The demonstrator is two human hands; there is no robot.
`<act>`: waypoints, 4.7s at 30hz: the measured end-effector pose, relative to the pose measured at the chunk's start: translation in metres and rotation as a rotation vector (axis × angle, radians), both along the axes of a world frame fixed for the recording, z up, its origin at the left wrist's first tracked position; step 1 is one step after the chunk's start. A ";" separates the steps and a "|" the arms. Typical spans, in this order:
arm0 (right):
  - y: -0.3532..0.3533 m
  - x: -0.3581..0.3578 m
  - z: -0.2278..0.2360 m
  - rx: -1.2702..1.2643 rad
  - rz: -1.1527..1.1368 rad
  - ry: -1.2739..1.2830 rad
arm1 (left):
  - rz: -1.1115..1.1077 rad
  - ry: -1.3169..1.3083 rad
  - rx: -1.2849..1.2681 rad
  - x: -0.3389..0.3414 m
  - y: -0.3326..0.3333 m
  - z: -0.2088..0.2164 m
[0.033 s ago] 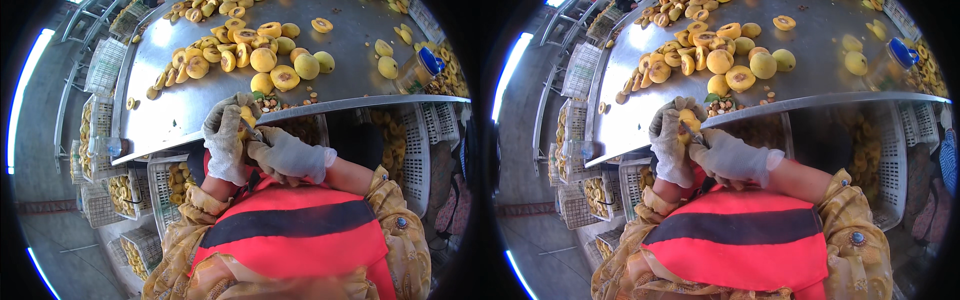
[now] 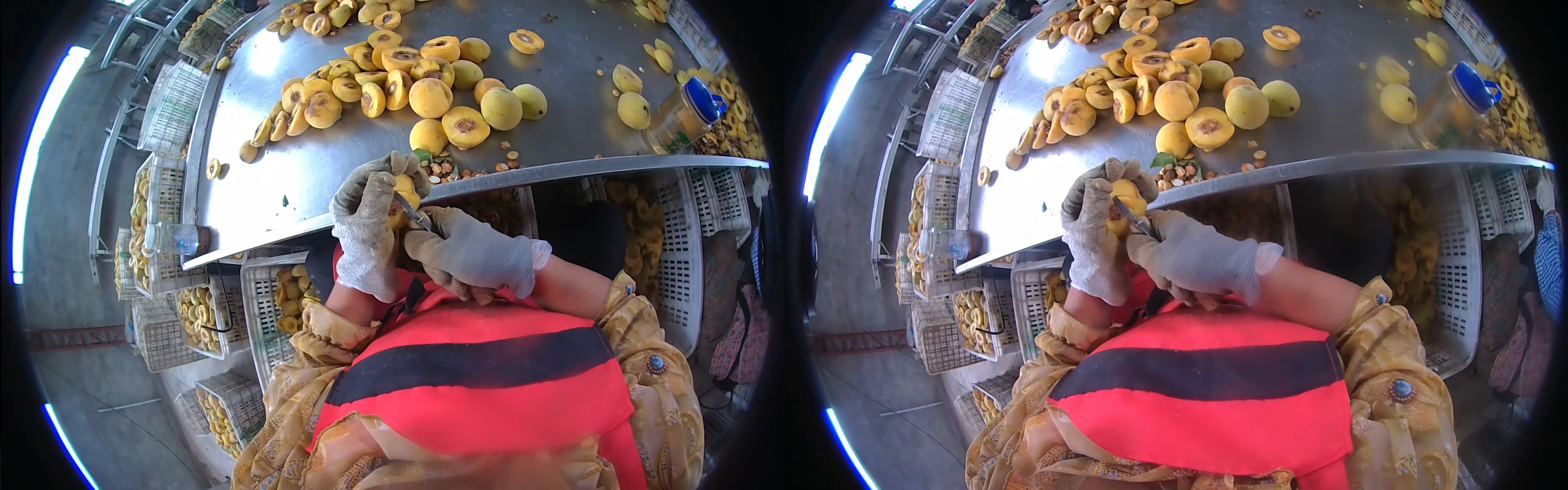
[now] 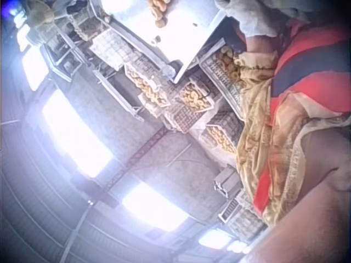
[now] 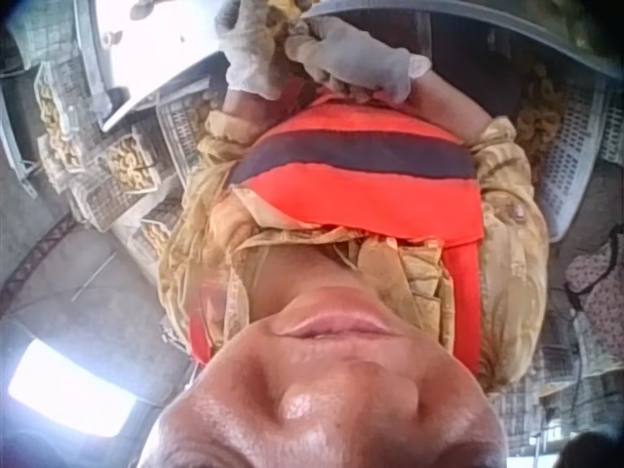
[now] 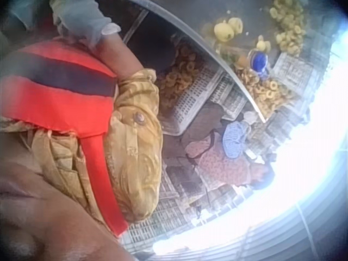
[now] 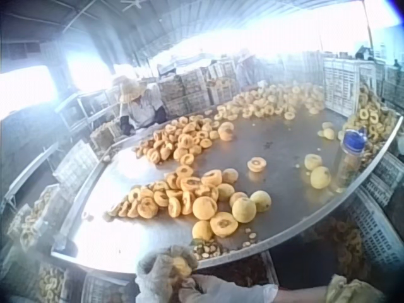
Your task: The person sits at a metal table and uses a small knife to cut open yellow apricots, remove the pits, and place the halved fruit on the table. They handle the apricots one by one, separating the flesh from the stone.
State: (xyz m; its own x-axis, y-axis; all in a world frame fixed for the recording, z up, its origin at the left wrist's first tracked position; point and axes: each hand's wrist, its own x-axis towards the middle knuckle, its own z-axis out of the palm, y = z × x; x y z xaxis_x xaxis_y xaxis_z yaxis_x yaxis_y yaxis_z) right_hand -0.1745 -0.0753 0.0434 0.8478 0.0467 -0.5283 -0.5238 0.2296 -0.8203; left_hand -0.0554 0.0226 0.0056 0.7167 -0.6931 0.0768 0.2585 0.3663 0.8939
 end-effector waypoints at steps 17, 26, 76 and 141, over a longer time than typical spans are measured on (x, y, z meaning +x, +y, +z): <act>0.006 0.000 -0.021 -0.036 -0.058 -0.112 | 0.095 -0.001 -0.010 -0.005 -0.009 -0.015; -0.021 -0.007 -0.026 0.301 0.153 -0.059 | -0.249 0.079 -0.001 0.003 -0.001 -0.003; -0.091 -0.014 -0.025 -1.162 -0.064 -0.341 | -0.327 0.062 0.325 0.104 0.018 -0.011; -0.020 -0.024 -0.044 -0.266 0.251 -0.122 | -0.091 -0.679 1.187 0.124 0.168 0.041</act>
State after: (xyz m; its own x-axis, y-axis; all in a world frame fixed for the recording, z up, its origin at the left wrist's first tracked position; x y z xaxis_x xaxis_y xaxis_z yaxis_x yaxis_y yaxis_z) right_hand -0.1987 -0.0954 -0.0008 0.8846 0.1356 -0.4463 -0.4320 -0.1224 -0.8935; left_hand 0.0683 0.1907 0.0469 0.7255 -0.6306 -0.2757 -0.3709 -0.6956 0.6153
